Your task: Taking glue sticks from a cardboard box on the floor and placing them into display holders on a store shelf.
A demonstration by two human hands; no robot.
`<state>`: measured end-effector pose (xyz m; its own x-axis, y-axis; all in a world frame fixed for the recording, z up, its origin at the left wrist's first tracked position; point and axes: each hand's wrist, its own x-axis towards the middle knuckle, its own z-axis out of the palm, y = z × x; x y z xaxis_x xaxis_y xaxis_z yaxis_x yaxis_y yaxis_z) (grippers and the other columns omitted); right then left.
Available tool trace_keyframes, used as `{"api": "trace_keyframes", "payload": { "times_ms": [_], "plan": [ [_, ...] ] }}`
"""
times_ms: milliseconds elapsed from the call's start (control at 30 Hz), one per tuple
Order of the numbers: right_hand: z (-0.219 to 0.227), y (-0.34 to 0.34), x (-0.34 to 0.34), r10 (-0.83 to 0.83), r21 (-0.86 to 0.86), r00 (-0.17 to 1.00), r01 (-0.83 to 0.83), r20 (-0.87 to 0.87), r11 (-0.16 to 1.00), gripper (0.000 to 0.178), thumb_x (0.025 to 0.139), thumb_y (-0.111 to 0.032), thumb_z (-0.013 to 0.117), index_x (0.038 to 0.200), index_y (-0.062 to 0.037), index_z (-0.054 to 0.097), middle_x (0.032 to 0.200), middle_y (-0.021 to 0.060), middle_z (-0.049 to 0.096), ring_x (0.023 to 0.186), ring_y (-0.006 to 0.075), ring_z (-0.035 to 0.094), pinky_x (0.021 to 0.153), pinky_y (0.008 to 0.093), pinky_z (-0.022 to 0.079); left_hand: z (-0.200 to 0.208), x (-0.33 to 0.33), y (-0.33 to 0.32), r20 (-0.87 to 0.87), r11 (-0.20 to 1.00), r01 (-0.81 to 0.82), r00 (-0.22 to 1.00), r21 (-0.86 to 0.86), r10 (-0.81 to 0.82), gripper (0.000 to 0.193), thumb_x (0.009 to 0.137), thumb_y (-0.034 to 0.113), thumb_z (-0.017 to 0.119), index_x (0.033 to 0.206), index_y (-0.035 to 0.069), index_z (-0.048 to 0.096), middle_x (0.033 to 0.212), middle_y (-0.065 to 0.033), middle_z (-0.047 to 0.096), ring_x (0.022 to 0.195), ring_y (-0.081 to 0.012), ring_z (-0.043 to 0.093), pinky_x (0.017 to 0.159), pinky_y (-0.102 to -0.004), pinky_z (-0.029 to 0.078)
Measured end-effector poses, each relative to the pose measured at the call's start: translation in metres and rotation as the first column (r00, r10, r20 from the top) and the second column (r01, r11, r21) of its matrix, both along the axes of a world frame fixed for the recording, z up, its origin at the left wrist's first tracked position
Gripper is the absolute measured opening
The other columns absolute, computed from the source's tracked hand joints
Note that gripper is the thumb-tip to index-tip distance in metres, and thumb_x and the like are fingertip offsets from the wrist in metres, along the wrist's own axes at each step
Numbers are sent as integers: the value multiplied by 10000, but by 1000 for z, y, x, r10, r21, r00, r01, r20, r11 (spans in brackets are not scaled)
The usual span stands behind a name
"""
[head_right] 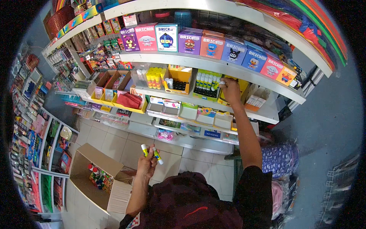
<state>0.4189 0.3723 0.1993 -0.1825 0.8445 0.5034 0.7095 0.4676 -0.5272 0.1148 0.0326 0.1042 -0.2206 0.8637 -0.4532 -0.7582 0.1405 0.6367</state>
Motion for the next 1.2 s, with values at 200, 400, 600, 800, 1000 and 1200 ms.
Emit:
{"api": "trace_keyframes", "payload": {
  "times_ms": [200, 400, 600, 800, 1000, 1200],
  "plan": [
    [-3, 11, -3, -13, 141, 993, -3, 116, 990, 254, 812, -133, 712, 1044, -31, 691, 939, 203, 689, 840, 353, 671, 780, 432, 523, -3, -2, -1, 24, 1000, 3, 1000, 21, -4, 317, 971, 187, 591, 1250, 73, 494, 974, -112, 625, 540, -51, 421, 483, -162, 365],
    [6, 12, -15, -73, -10, 980, 76, 184, 997, 275, 804, -181, 727, 1018, -15, 678, 954, 204, 689, 861, 361, 668, 788, 438, 521, -2, -2, 1, 19, 1000, -1, 1000, 15, 0, 316, 969, 184, 594, 1248, 73, 495, 976, -109, 622, 541, -50, 427, 480, -163, 365],
    [2, 19, -19, -90, 76, 960, 72, 266, 994, 265, 815, -199, 712, 1000, -16, 664, 1008, 175, 683, 928, 353, 648, 803, 458, 508, -5, -4, 1, 11, 1000, -6, 1000, 20, 6, 321, 968, 189, 596, 1245, 64, 493, 973, -108, 622, 544, -48, 437, 466, -166, 358],
    [-1, 18, -24, -109, 31, 960, 104, 258, 994, 246, 816, -202, 709, 989, -33, 663, 1005, 163, 680, 947, 346, 641, 802, 465, 503, -5, -6, 2, 0, 1000, -17, 1000, 9, 17, 333, 967, 187, 599, 1251, 52, 489, 969, -109, 622, 546, -47, 429, 476, -164, 355],
    [-1, 15, -26, -115, 78, 958, 98, 261, 992, 238, 818, -226, 710, 970, -46, 673, 992, 157, 685, 926, 340, 649, 785, 461, 506, -8, -7, 4, 17, 1000, -7, 1000, 13, 7, 325, 970, 186, 593, 1252, 59, 492, 959, -104, 617, 545, -46, 423, 477, -159, 352],
    [-9, 16, -23, -103, 107, 972, 82, 212, 991, 212, 830, -227, 697, 965, -63, 690, 969, 159, 679, 865, 351, 655, 763, 462, 508, -6, -6, 7, 11, 1000, -1, 1000, 11, 1, 316, 976, 190, 584, 1250, 61, 493, 962, -102, 616, 534, -39, 423, 458, -158, 347]
  ]
}}
